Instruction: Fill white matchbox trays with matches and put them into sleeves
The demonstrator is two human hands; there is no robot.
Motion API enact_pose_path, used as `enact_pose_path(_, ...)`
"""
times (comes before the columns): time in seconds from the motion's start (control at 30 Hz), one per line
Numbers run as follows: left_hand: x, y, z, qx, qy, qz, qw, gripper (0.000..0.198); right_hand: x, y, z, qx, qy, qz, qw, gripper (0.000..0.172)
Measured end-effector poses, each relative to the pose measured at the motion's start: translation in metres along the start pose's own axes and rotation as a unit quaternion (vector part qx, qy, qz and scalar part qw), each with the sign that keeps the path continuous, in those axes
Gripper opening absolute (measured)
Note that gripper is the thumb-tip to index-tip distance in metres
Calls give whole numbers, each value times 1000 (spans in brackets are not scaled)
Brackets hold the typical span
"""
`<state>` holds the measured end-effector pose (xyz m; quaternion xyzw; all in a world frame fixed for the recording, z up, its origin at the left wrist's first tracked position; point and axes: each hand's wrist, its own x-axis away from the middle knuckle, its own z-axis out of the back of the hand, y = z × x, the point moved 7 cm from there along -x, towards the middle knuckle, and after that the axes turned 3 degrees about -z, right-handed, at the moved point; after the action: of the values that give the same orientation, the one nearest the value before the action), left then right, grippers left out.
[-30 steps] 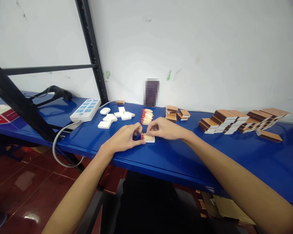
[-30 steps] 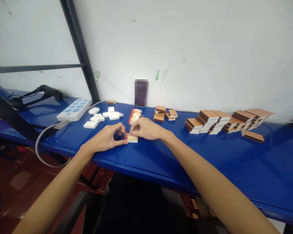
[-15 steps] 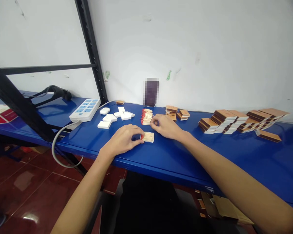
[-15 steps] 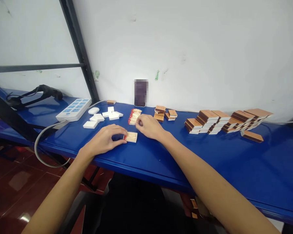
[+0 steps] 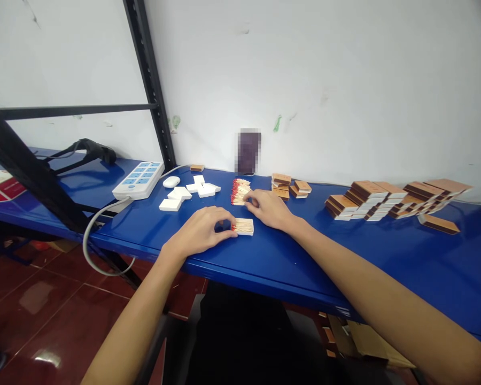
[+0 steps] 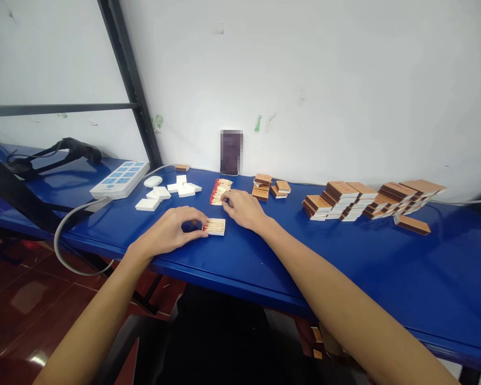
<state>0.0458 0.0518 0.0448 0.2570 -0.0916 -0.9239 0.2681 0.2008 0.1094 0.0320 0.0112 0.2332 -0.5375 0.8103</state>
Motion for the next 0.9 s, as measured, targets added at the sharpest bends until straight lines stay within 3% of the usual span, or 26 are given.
enact_pose_path(0.33,1,-1,-2,16,-3,6,1000,17,-3,-5,-7,-1,-29,2,1000,21)
enact_pose_path(0.57,0,4,2,51,7,-24,998,7,-2,-1,-7,-57,-28,-20,998,17)
enact_pose_path(0.9,1,-1,-1,30,-5,-3,1000,17,2,-1,-5,-80,-55,-34,995,11)
